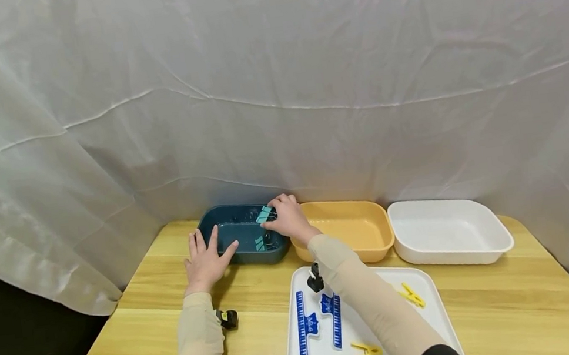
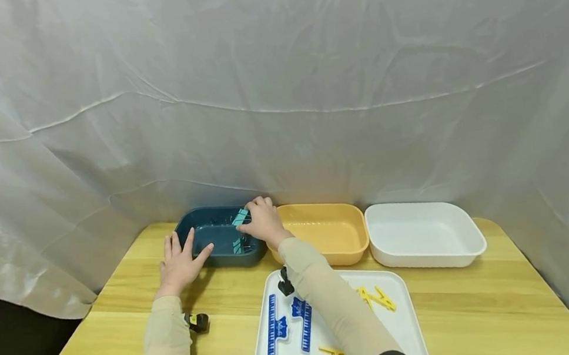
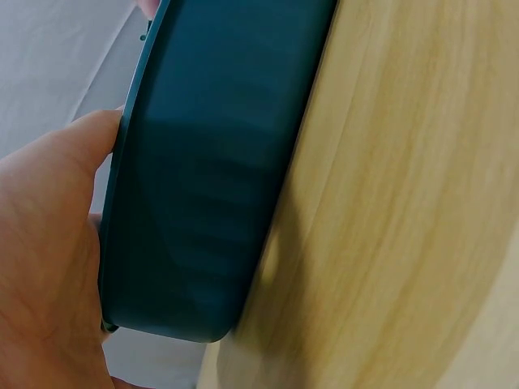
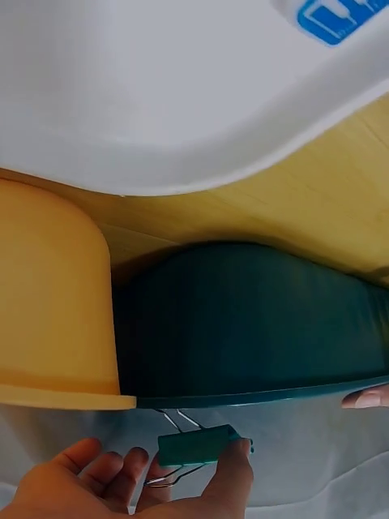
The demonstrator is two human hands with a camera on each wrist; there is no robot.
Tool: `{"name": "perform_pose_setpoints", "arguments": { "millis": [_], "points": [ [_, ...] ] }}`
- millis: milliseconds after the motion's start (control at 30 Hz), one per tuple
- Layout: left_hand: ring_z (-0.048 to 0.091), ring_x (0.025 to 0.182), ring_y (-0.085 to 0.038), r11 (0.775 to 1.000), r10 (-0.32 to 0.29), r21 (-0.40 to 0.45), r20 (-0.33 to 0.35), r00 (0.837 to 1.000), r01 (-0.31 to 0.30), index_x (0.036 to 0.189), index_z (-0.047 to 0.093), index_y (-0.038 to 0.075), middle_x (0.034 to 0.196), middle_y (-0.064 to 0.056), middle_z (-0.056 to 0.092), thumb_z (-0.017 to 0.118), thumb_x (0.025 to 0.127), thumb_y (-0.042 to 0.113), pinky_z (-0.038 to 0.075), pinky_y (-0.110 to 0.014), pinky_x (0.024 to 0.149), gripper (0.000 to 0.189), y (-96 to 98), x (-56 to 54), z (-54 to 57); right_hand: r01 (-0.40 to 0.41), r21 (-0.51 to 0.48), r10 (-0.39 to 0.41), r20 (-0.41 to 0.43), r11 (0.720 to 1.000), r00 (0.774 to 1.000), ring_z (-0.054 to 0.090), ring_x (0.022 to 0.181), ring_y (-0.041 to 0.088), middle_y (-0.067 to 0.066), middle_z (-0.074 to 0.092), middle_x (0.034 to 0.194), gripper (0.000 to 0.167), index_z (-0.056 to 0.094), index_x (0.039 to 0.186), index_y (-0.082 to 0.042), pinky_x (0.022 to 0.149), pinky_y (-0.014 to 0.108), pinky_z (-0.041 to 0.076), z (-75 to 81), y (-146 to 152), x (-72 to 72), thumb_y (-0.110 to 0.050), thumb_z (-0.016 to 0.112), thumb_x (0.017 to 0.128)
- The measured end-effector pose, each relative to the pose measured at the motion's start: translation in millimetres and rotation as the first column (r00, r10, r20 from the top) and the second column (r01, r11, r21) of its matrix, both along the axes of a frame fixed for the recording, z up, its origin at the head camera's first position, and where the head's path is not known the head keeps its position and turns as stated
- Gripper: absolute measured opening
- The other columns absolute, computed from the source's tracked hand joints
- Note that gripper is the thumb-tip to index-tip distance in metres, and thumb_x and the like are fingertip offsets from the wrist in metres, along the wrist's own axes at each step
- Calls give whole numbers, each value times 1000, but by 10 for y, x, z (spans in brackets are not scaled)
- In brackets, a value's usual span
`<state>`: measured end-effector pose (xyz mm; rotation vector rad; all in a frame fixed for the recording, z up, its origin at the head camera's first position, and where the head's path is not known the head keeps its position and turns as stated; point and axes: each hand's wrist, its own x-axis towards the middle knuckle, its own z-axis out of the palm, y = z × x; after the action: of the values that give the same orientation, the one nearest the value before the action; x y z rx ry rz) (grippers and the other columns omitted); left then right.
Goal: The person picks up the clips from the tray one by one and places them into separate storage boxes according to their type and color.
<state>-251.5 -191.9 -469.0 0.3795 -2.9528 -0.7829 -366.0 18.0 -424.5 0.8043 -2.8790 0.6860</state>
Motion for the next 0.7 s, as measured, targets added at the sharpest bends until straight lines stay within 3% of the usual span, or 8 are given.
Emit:
{"name": "perform_pose_setpoints", "arguments": {
  "millis": [700],
  "points": [
    [-21,150,-38,1000,7,8,-7,1000,-7,159,5,25,162,-18,-18,36,91,75,7,-77,110,89,-2,-3,-1,15,10,-16,72,1000,997,44,119,29,14,50,131,59,58,132,-4,102,39,46,-97,-27,-146,-35,75,85]
  ]
}}
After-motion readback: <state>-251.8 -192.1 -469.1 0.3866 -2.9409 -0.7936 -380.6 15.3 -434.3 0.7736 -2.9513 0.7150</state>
